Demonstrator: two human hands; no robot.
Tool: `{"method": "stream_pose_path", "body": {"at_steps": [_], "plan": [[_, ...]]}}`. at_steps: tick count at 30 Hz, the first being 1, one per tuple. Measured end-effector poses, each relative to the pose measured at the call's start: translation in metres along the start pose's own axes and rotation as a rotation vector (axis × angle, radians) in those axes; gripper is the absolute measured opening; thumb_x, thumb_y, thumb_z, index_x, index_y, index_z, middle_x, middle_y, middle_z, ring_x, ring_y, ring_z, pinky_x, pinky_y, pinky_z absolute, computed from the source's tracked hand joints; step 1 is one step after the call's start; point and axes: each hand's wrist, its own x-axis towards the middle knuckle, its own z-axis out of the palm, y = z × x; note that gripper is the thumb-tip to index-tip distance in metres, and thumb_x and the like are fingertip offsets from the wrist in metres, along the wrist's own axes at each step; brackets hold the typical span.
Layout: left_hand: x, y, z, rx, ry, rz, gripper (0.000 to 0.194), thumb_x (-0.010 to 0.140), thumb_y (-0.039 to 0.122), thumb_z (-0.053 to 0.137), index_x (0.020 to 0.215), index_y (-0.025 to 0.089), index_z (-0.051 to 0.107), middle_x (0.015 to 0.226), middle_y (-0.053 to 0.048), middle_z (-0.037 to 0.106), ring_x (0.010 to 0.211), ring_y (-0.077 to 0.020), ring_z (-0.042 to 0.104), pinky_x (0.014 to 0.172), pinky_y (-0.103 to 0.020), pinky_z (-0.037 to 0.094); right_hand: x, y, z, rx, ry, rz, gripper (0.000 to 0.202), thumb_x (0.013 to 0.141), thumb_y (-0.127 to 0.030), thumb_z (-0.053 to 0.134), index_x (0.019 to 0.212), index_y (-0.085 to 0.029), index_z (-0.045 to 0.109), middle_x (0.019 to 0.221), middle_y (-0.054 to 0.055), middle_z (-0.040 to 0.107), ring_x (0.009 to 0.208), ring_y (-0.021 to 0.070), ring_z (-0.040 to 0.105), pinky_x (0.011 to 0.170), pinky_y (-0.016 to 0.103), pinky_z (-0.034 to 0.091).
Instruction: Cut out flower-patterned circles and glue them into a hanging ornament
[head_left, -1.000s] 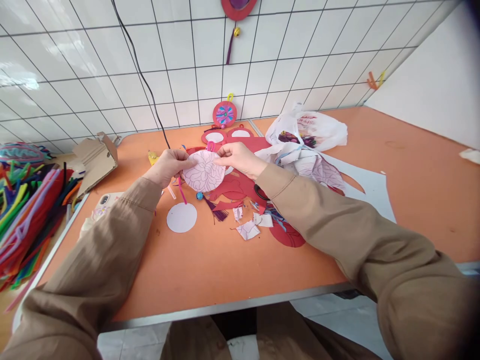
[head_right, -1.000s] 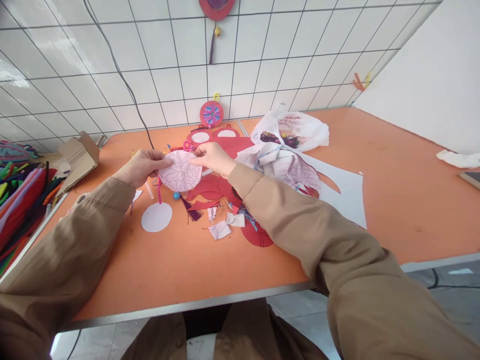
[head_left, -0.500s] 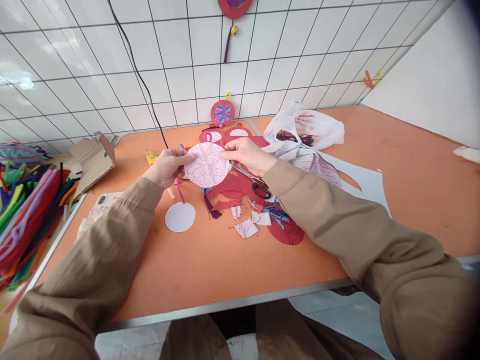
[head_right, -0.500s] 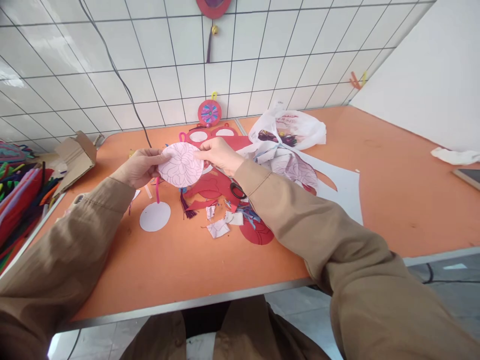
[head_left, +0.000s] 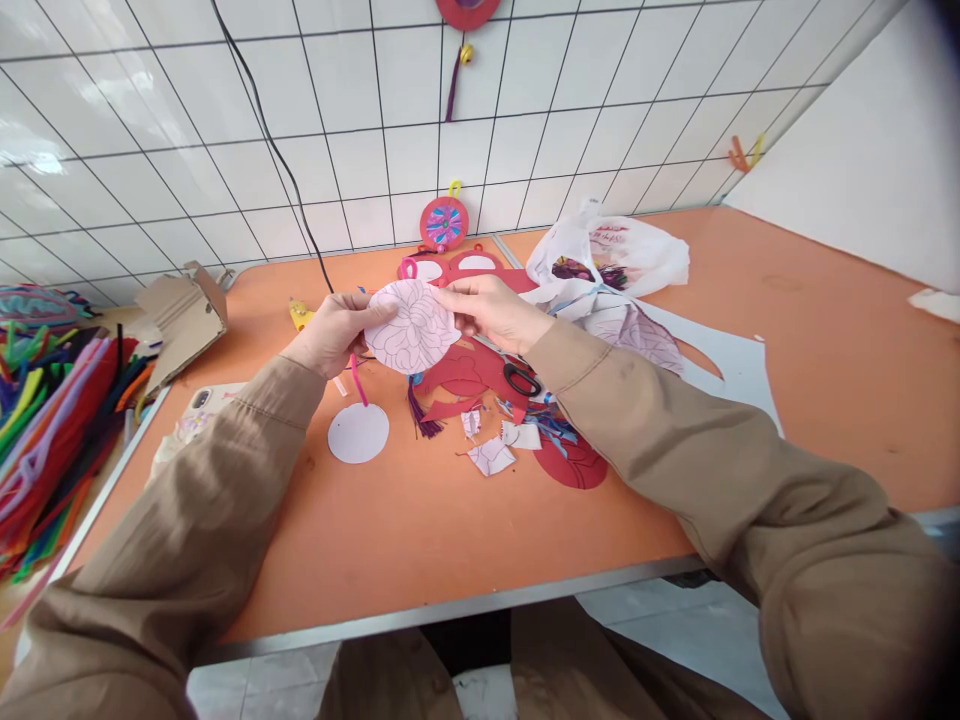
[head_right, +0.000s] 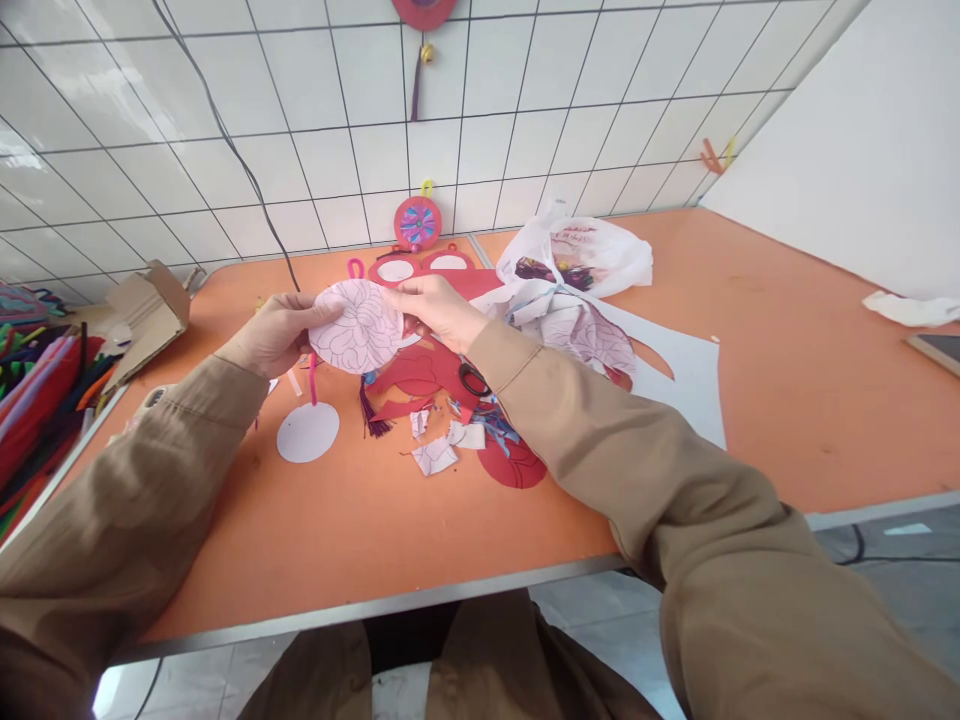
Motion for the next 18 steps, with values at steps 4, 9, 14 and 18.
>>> {"method": "stream_pose_path", "body": {"at_steps": [4,9,14,18], "plan": [[0.001,0.003,-0.004,-0.098,0.012,0.028,0.022,0.063,0.033,0.082,0.063,0.015,0.069,0.057,-0.003,0.062,0.051,-0.0122,0.056,0.046,-0.025,0.042,-0.004,-0.002,0.005,0.203,-0.028,0.188,0.039,0.090,-0.053,0.064,0.073,-0.017,0.062,0.063,-0.001,0.065,0.052,0.0065,0.055,0.042,0.018,0.032],[0.000,0.005,-0.002,-0.197,-0.011,0.049,0.024,0.063,0.031,0.083,0.059,0.014,0.067,0.055,-0.002,0.060,0.047,-0.0102,0.054,0.044,-0.023,0.040,-0.010,-0.001,0.014,0.276,-0.058,0.237,0.030,0.092,-0.038,0.067,0.073,-0.016,0.062,0.065,0.001,0.063,0.051,0.0085,0.055,0.041,0.019,0.035],[-0.004,0.008,0.000,-0.229,-0.074,0.012,0.025,0.063,0.031,0.083,0.056,0.015,0.066,0.053,-0.002,0.058,0.045,-0.0107,0.052,0.041,-0.024,0.039,-0.017,-0.001,0.019,0.179,-0.031,0.131,0.024,0.079,-0.006,0.073,0.062,-0.013,0.059,0.056,-0.002,0.054,0.046,0.0047,0.045,0.039,0.017,0.028],[-0.008,0.014,-0.006,-0.181,-0.138,0.024,0.028,0.060,0.035,0.084,0.051,0.017,0.064,0.048,-0.003,0.054,0.039,-0.0108,0.045,0.036,-0.025,0.034,-0.028,-0.008,0.015,0.285,-0.137,0.161,0.018,0.072,-0.007,0.078,0.067,-0.012,0.061,0.060,-0.003,0.055,0.046,0.0021,0.042,0.039,0.015,0.026]]}}
